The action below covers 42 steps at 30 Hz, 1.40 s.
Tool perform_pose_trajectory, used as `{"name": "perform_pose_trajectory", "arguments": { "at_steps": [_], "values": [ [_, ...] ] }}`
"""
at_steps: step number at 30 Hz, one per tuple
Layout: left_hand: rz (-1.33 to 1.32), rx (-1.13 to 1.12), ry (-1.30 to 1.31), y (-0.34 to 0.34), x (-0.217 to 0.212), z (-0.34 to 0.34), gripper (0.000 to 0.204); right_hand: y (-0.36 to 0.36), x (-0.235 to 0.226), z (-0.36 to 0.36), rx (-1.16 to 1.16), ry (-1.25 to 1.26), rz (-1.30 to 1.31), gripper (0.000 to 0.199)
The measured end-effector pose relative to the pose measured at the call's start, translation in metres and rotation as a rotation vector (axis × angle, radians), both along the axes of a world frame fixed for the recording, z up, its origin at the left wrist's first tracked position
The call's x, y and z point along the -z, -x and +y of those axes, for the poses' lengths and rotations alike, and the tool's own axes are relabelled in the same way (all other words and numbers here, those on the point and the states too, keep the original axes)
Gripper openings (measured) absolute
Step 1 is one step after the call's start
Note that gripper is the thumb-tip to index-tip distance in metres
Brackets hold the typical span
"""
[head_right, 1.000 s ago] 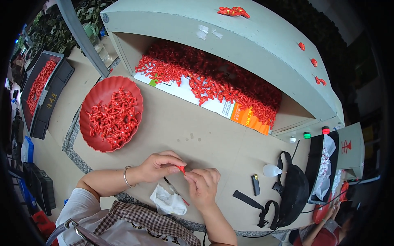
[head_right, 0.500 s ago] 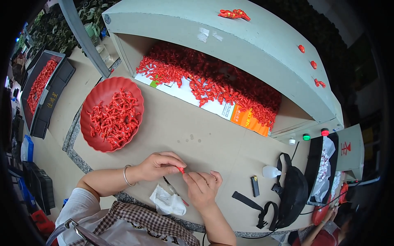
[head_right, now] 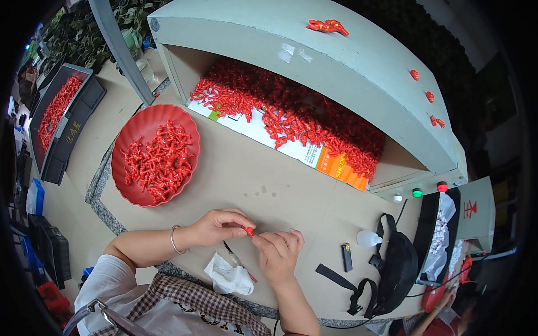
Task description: The person applies glue from a glue bottle to small red plastic parts and assembles them by hand.
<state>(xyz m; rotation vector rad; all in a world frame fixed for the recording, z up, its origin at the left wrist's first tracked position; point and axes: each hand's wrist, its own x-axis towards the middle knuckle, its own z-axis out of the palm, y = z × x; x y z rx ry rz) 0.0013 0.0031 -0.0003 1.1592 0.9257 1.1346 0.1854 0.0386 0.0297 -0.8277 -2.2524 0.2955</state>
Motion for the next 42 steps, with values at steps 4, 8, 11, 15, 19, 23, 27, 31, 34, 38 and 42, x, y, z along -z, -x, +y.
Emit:
{"name": "perform_pose_trajectory", "arguments": {
  "at_steps": [4, 8, 11, 15, 19, 23, 27, 31, 34, 38, 42],
  "values": [
    [-0.107, 0.002, 0.083, -0.001, 0.001, 0.000, 0.023, 0.001, 0.002, 0.001, -0.006, 0.060, 0.022, 0.013],
    [-0.046, 0.004, 0.055, 0.000, 0.000, 0.001, 0.023, 0.001, 0.003, 0.003, -0.009, 0.091, 0.038, 0.013],
    [-0.034, 0.001, 0.063, 0.000, 0.000, 0.001, 0.023, 0.001, 0.004, 0.004, -0.021, 0.101, 0.045, 0.013],
    [-0.048, 0.002, 0.067, 0.000, 0.002, 0.001, 0.023, 0.001, 0.002, 0.005, -0.028, 0.138, 0.055, 0.011],
    [-0.028, 0.003, 0.105, -0.001, 0.002, 0.003, 0.023, 0.000, 0.008, 0.005, -0.013, 0.255, 0.104, 0.010],
    [-0.036, 0.002, 0.143, 0.000, 0.004, 0.004, 0.024, 0.002, 0.009, 0.006, -0.003, 0.379, 0.141, 0.011],
    [-0.038, -0.008, 0.168, 0.000, 0.004, 0.003, 0.024, 0.003, 0.011, 0.006, 0.009, 0.422, 0.164, 0.011],
    [-0.041, -0.010, 0.153, -0.001, 0.006, 0.003, 0.025, 0.003, 0.011, 0.006, 0.023, 0.467, 0.191, 0.011],
    [-0.038, -0.008, 0.146, 0.000, 0.008, 0.003, 0.025, 0.003, 0.009, 0.006, 0.018, 0.467, 0.189, 0.010],
    [-0.054, -0.008, 0.168, -0.001, 0.007, 0.003, 0.025, 0.003, 0.009, 0.006, 0.015, 0.471, 0.184, 0.010],
    [-0.073, -0.014, 0.161, -0.001, 0.008, 0.002, 0.024, 0.003, 0.011, 0.006, 0.010, 0.473, 0.205, 0.010]
  ]
}}
